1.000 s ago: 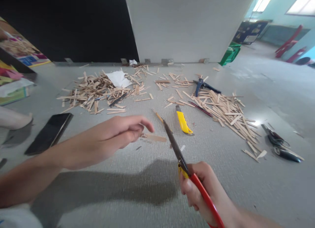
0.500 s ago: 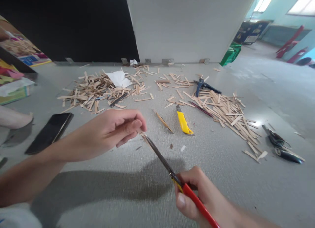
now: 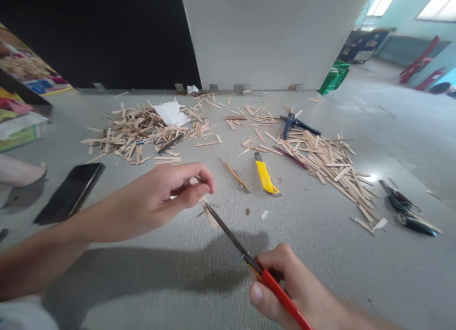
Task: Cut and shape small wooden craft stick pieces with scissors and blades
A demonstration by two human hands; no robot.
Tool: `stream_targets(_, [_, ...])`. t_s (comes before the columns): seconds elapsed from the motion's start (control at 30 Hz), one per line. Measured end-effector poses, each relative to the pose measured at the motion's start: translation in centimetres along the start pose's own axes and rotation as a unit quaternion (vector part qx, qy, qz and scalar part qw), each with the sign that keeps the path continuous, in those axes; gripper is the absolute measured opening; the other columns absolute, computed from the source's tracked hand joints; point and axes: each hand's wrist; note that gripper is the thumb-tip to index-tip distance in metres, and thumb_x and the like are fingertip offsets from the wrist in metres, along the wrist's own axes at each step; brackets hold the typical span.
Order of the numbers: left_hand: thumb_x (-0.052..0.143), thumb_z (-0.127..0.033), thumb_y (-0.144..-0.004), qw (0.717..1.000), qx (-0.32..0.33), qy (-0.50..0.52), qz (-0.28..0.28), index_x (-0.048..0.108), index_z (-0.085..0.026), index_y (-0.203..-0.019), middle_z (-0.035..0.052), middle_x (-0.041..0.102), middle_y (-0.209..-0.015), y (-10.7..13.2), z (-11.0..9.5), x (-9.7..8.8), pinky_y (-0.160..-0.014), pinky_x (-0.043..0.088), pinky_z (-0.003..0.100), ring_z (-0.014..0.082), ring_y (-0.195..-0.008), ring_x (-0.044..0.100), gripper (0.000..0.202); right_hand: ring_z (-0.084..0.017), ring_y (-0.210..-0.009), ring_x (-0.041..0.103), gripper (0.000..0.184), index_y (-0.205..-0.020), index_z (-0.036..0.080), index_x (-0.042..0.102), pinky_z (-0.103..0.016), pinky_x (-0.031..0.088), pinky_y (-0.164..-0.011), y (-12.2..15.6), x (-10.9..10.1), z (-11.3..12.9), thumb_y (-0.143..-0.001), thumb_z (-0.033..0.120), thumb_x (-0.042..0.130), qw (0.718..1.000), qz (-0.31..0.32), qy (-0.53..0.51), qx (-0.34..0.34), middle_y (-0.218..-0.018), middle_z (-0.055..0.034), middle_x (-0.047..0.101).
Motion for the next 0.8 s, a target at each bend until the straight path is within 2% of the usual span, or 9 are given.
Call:
stream_targets(0.13, [0.048, -0.020, -0.110, 1.000, 0.020, -0.019, -0.014, 0.059, -0.020, -0.096, -0.0099, 0.048, -0.066, 0.1, 0.1, 0.6, -0.050, 0.032, 0.019, 0.0079, -0.054, 0.039, 0.018, -0.009, -0.050, 0.040, 0.059, -0.091, 0.023, 0.055, -0.022, 0.036, -0.043, -0.3, 0.2, 0.3, -0.096, 0.082, 0.058, 1.000, 0.018, -0.018, -0.007, -0.076, 0.0021, 0.050])
stream_targets(0.23, [0.046, -0.019, -0.111, 0.999, 0.031, -0.034, -0.020, 0.059, -0.020, -0.097, -0.0097, 0.051, -0.067, 0.1, 0.2, 0.9, -0.052, 0.034, 0.019, 0.0074, -0.054, 0.042, 0.019, -0.008, -0.050, 0.038, 0.059, -0.089, 0.024, 0.053, -0.021, 0.034, -0.041, -0.5, 0.6, 0.9, -0.098, 0.082, 0.055, 1.000, 0.004, -0.014, 0.000, -0.074, 0.0032, 0.048])
stream_targets(0.47, [0.045, -0.019, -0.112, 0.998, 0.033, -0.030, -0.034, 0.060, -0.019, -0.098, -0.0094, 0.052, -0.068, 0.1, 0.2, 1.1, -0.051, 0.033, 0.018, 0.0068, -0.054, 0.042, 0.020, -0.007, -0.047, 0.027, 0.076, -0.067, 0.027, 0.030, -0.021, 0.025, -0.037, -1.2, 1.2, 4.6, -0.086, 0.096, 0.055, 0.998, 0.022, -0.017, 0.049, -0.065, 0.0083, 0.024])
stream_targets(0.6, [0.045, -0.023, -0.112, 0.999, 0.018, -0.013, -0.033, 0.059, -0.020, -0.097, -0.0090, 0.052, -0.068, 0.1, 0.1, 1.0, -0.051, 0.034, 0.018, 0.0071, -0.055, 0.043, 0.021, -0.007, -0.047, 0.025, 0.078, -0.065, 0.028, 0.027, -0.021, 0.022, -0.036, -1.5, 1.4, 5.1, -0.085, 0.098, 0.055, 0.998, 0.015, -0.016, 0.058, -0.061, 0.0081, 0.027])
stream_targets(0.73, [0.050, -0.034, -0.112, 0.999, -0.016, 0.019, -0.039, 0.059, -0.020, -0.097, -0.0097, 0.049, -0.064, 0.0, 0.1, 1.2, -0.050, 0.034, 0.019, 0.0079, -0.053, 0.040, 0.022, -0.007, -0.045, 0.026, 0.075, -0.065, 0.028, 0.027, -0.022, 0.022, -0.037, -1.8, 1.5, 3.9, -0.090, 0.095, 0.051, 1.000, -0.002, -0.012, 0.023, -0.055, 0.0074, 0.033])
stream_targets(0.8, [0.051, -0.040, -0.112, 0.998, -0.027, 0.031, -0.048, 0.062, -0.019, -0.098, -0.0081, 0.054, -0.065, -0.1, 0.3, 1.5, -0.052, 0.038, 0.020, 0.0086, -0.054, 0.046, 0.027, -0.007, -0.045, 0.026, 0.075, -0.064, 0.028, 0.027, -0.022, 0.022, -0.037, -1.8, 1.6, 3.5, -0.091, 0.094, 0.050, 1.000, -0.015, -0.016, 0.012, -0.053, 0.0070, 0.035])
Point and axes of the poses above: each hand's wrist, its own y-axis away from the middle knuckle, its own x-axis out of the palm, z = x × y
